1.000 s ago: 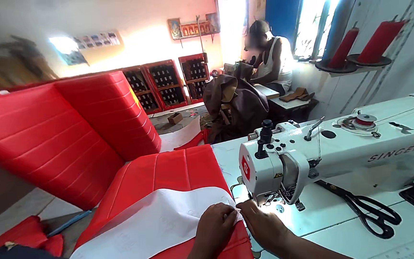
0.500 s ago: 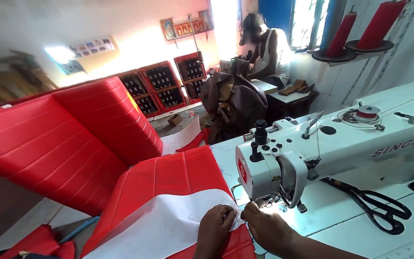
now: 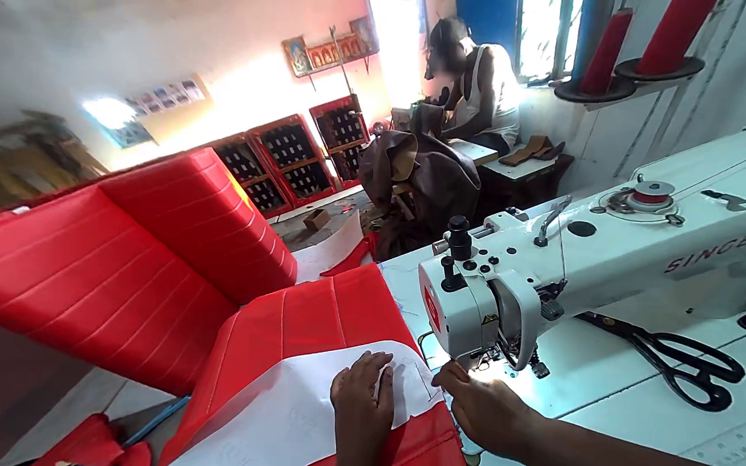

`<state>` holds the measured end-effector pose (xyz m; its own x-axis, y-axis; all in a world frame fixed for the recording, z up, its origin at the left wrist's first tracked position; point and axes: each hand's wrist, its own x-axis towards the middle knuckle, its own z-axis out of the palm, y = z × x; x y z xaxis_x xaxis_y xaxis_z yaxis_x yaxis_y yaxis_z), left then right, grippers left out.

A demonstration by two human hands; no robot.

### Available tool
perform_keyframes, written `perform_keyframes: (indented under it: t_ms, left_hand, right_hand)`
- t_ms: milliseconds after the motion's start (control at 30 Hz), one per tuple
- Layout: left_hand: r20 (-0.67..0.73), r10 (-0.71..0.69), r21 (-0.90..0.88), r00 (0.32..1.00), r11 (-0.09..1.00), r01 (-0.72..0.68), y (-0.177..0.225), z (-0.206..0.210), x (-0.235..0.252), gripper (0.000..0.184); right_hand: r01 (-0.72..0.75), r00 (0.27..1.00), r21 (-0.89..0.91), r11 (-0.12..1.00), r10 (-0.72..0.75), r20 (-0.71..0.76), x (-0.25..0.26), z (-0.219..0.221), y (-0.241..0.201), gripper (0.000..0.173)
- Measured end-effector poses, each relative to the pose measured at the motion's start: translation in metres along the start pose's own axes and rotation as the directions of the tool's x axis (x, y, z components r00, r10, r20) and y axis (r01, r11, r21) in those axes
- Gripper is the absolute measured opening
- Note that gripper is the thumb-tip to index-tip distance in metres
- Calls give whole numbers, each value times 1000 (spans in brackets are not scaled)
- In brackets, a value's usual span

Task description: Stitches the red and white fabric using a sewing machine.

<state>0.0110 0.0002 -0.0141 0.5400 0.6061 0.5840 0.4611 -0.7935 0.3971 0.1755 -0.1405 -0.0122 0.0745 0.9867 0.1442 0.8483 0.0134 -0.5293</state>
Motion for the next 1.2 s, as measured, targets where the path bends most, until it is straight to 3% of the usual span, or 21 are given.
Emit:
perform_keyframes:
  t_ms: [100, 167, 267, 333, 400, 500, 567, 667, 767, 833, 900, 1000, 1100, 1200]
  left_hand:
    - [195, -37, 87, 980, 996, 21, -2, 2, -3, 41]
    - [345, -82, 132, 935, 991, 38, -2, 2, -4, 50]
    - [457, -132, 186, 880, 981, 51, -1, 1, -2, 56]
    - [547, -195, 252, 814, 966, 62, 3, -2, 2, 60]
    - [603, -269, 314, 752, 946, 86, 9, -5, 8, 64]
    - [621, -319, 344, 716, 932, 117, 12, -6, 11, 65]
    - [626, -330, 342, 707, 930, 132, 12, -7, 12, 65]
    - [618, -335, 325, 711, 933, 156, 14, -7, 12, 67]
    - [560, -274, 260, 782, 954, 148, 14, -5, 8, 65]
    - [522, -185, 184, 833, 978, 102, 10, -2, 4, 57]
    - [475, -65, 74, 878, 997, 34, 6, 2, 2, 42]
    - [402, 106, -55, 910, 994, -91, 3, 7, -2, 33]
    - [380, 238, -112, 894, 971, -211, 2, 8, -4, 46]
    - [369, 315, -128, 874, 949, -288, -3, 12, -8, 50]
  right_hand:
    - [63, 997, -173, 983, -70, -39, -6, 9, 4, 47]
    - [-71, 994, -244, 967, 89, 63, -16, -3, -6, 44]
    - [-261, 920, -282, 923, 326, 219, -29, -33, -21, 39]
    - [-214, 937, -246, 945, 270, 223, -42, -41, -21, 36]
    - [-92, 986, -222, 971, 120, 117, -57, -37, -16, 31]
    - [48, 999, -224, 973, -46, 18, -75, -34, -2, 24]
    - [47, 998, -217, 975, -54, -22, -85, -34, 8, 23]
    - [-106, 993, -239, 965, 88, -82, -95, -47, 25, 25]
    - [-267, 943, -324, 908, 176, -284, -105, -63, 69, 24]
    - [-378, 907, -343, 860, 269, -324, -115, -84, 96, 23]
    - [-520, 853, -363, 773, 453, -259, -127, -113, 103, 24]
    - [-690, 680, -405, 599, 729, -80, -135, -155, 89, 29]
    - [-726, 659, -374, 577, 739, -139, -148, -176, 97, 32]
    - [-718, 696, -351, 601, 609, -380, -166, -183, 122, 26]
